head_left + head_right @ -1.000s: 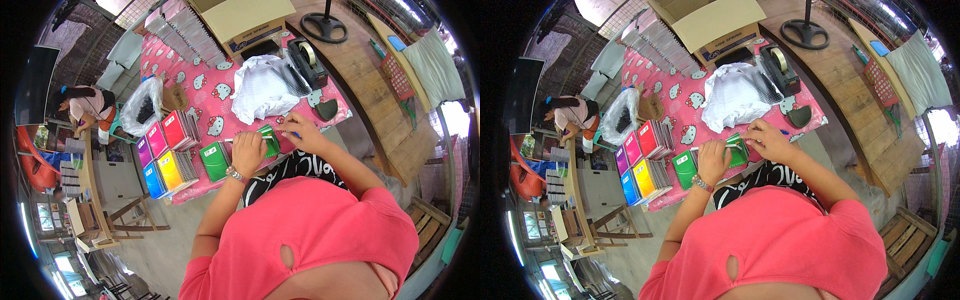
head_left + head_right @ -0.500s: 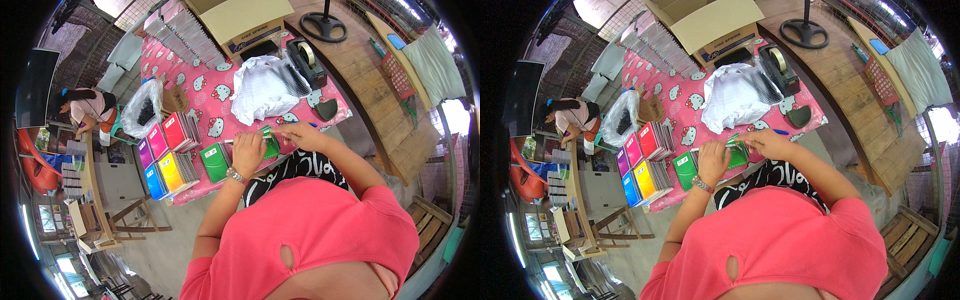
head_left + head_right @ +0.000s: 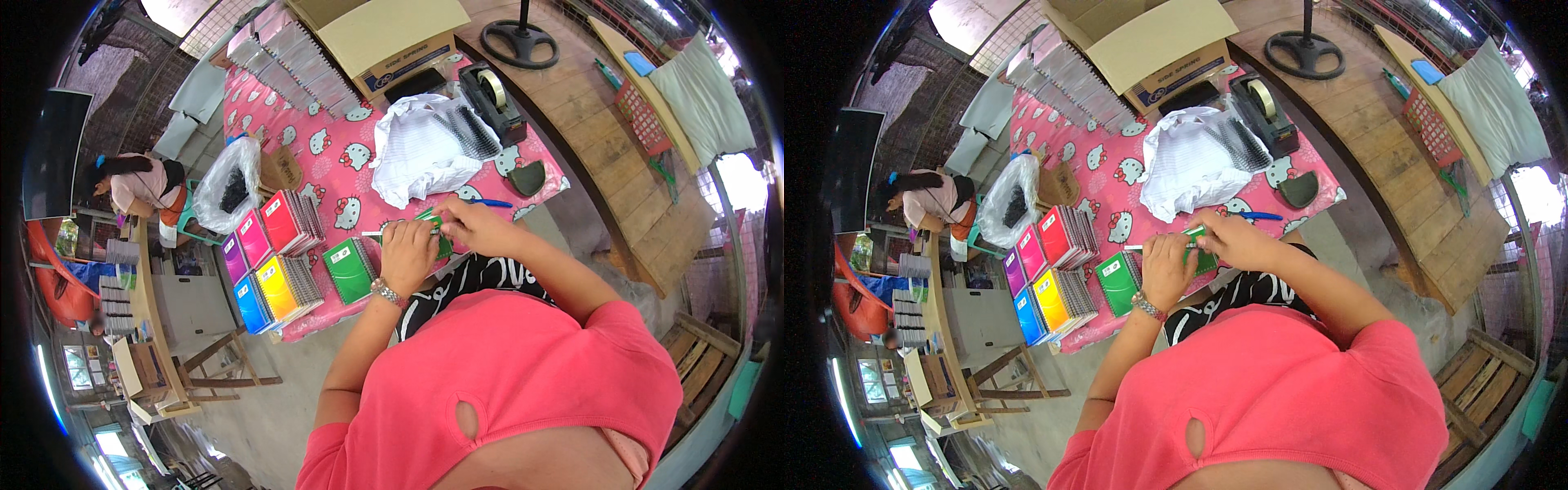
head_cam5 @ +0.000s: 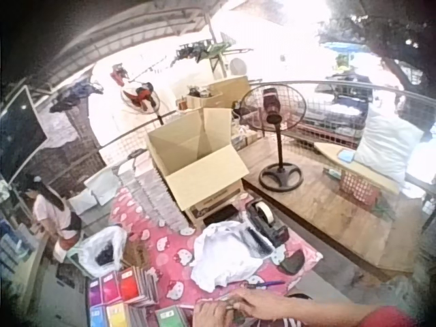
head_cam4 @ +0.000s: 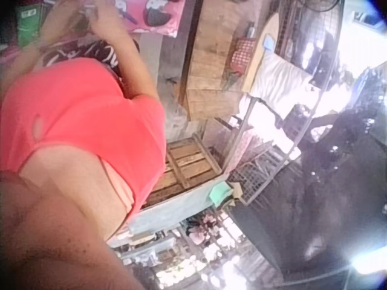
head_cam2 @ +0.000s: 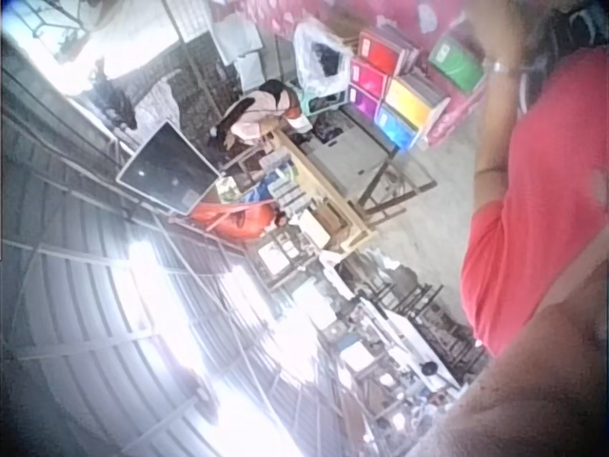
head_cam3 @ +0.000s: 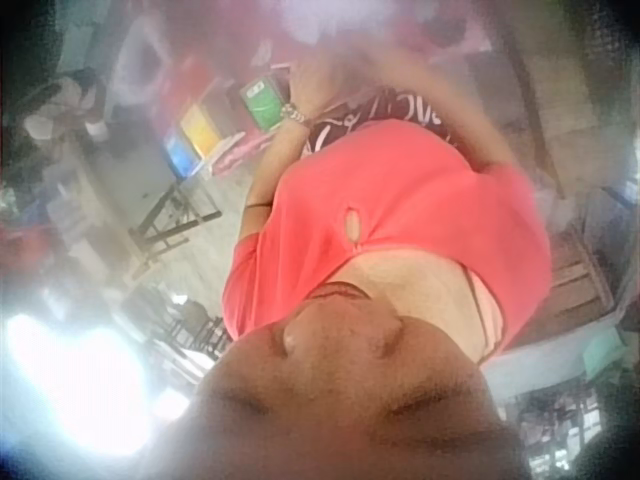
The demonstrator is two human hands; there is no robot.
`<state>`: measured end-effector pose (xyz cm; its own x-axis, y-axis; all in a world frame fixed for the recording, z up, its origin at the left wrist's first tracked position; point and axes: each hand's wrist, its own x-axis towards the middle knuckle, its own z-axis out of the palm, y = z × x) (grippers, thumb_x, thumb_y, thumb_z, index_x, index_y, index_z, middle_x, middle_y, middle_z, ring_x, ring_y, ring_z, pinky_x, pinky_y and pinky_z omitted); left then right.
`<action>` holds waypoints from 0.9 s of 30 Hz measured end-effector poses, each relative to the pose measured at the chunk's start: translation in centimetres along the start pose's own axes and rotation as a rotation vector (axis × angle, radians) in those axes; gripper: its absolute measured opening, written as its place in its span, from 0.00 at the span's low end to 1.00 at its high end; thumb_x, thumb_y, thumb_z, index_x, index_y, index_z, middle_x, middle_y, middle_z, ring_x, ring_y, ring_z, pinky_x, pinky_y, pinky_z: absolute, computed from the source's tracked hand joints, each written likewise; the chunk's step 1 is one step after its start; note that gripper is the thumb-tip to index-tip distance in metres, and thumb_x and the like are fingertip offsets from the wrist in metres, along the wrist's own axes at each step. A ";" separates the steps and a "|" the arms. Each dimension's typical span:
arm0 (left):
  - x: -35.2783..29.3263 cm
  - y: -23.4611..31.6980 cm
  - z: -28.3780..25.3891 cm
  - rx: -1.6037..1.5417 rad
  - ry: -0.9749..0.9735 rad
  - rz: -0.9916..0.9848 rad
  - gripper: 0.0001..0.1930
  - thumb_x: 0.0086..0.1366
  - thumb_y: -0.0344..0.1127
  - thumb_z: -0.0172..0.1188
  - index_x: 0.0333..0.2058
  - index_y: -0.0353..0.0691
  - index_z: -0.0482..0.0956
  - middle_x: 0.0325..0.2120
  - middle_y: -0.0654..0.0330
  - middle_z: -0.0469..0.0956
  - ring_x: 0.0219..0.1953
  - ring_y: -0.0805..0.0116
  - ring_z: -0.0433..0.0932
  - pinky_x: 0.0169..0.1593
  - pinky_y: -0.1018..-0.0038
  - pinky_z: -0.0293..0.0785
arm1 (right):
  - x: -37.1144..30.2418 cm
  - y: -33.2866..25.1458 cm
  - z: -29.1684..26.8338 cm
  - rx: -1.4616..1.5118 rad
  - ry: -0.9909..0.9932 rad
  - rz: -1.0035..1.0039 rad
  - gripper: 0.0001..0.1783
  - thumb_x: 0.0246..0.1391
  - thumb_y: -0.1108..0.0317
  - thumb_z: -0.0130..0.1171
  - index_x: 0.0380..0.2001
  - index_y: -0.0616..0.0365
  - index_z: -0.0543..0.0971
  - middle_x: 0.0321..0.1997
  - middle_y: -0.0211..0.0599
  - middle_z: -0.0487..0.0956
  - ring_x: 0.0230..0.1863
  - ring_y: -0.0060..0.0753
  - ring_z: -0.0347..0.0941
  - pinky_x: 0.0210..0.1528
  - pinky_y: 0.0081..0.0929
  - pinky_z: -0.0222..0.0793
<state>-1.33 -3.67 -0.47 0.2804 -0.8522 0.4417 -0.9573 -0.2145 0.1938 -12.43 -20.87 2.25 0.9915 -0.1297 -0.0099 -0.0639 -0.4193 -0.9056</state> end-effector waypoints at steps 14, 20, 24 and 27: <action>-2.2 -0.8 0.2 0.125 -0.071 -0.233 0.15 0.57 0.44 0.66 0.42 0.52 0.76 0.44 0.65 0.73 0.53 0.58 0.69 0.55 0.31 0.53 | 0.3 7.6 -7.2 -0.384 0.141 0.310 0.29 0.42 0.57 0.72 0.47 0.59 0.78 0.49 0.47 0.79 0.53 0.45 0.74 0.57 0.36 0.68; -1.3 0.3 -0.4 -0.008 -0.136 -0.163 0.18 0.53 0.42 0.69 0.42 0.48 0.77 0.41 0.64 0.73 0.50 0.59 0.70 0.52 0.50 0.55 | 2.0 3.3 -4.3 0.766 -0.507 0.014 0.26 0.47 0.60 0.70 0.49 0.60 0.80 0.48 0.34 0.81 0.51 0.29 0.74 0.54 0.27 0.67; -0.8 0.3 -0.7 -0.039 -0.044 -0.177 0.19 0.51 0.43 0.71 0.40 0.46 0.77 0.39 0.63 0.74 0.47 0.59 0.70 0.50 0.56 0.57 | 3.2 4.6 -4.1 0.300 -0.451 -0.039 0.24 0.46 0.63 0.70 0.48 0.59 0.82 0.55 0.39 0.77 0.55 0.30 0.71 0.60 0.28 0.63; -0.9 -0.3 -0.7 -0.058 -0.041 -0.186 0.19 0.50 0.43 0.72 0.39 0.46 0.78 0.38 0.62 0.74 0.46 0.58 0.70 0.49 0.59 0.58 | 2.9 4.0 -3.8 0.661 -0.516 -0.014 0.23 0.46 0.65 0.70 0.47 0.60 0.81 0.61 0.42 0.73 0.61 0.34 0.66 0.63 0.29 0.59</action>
<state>-1.27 -2.52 -0.28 0.4476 -0.8193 0.3583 -0.8835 -0.3432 0.3189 -10.28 -26.36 0.19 0.9295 0.3662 -0.0442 -0.1312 0.2162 -0.9675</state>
